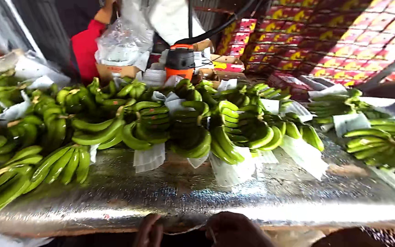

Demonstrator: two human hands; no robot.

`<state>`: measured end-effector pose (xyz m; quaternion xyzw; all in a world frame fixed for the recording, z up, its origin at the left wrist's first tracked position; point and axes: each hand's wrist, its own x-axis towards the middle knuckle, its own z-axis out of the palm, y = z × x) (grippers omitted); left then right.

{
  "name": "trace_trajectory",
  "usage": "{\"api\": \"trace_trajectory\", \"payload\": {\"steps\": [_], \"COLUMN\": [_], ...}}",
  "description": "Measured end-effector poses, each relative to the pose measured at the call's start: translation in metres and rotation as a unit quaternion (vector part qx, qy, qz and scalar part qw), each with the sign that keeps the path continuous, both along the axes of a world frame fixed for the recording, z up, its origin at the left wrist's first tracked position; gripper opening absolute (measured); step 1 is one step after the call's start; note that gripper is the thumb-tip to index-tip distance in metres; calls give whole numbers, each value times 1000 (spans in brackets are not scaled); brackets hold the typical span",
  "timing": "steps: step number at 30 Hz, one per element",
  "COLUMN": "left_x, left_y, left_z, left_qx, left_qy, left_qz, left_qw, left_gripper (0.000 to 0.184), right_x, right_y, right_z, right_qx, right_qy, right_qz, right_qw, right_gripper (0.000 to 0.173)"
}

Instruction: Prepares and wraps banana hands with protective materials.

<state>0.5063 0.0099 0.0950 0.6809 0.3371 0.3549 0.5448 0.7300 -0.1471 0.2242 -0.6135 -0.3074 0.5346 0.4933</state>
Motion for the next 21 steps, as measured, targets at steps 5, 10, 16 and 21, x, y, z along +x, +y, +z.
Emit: {"api": "trace_trajectory", "payload": {"steps": [5, 10, 16, 21], "left_x": [163, 260, 382, 449], "left_y": [-50, -90, -164, -220], "left_z": [79, 110, 132, 145], "left_qx": [-145, -190, -2, 288], "left_qy": [-72, 2, 85, 95], "left_qz": [-404, -470, -365, -237], "left_qw": [900, 862, 927, 923], "left_gripper": [58, 32, 13, 9], "right_x": [70, 163, 261, 316], "right_y": [-63, -132, -207, -248], "right_z": [13, 5, -22, -21], "right_qx": [62, 90, 125, 181], "right_qy": [24, -23, 80, 118], "right_qz": [-37, -49, -85, -138], "right_qw": [997, 994, 985, 967], "right_gripper": [38, 42, 37, 44]}}
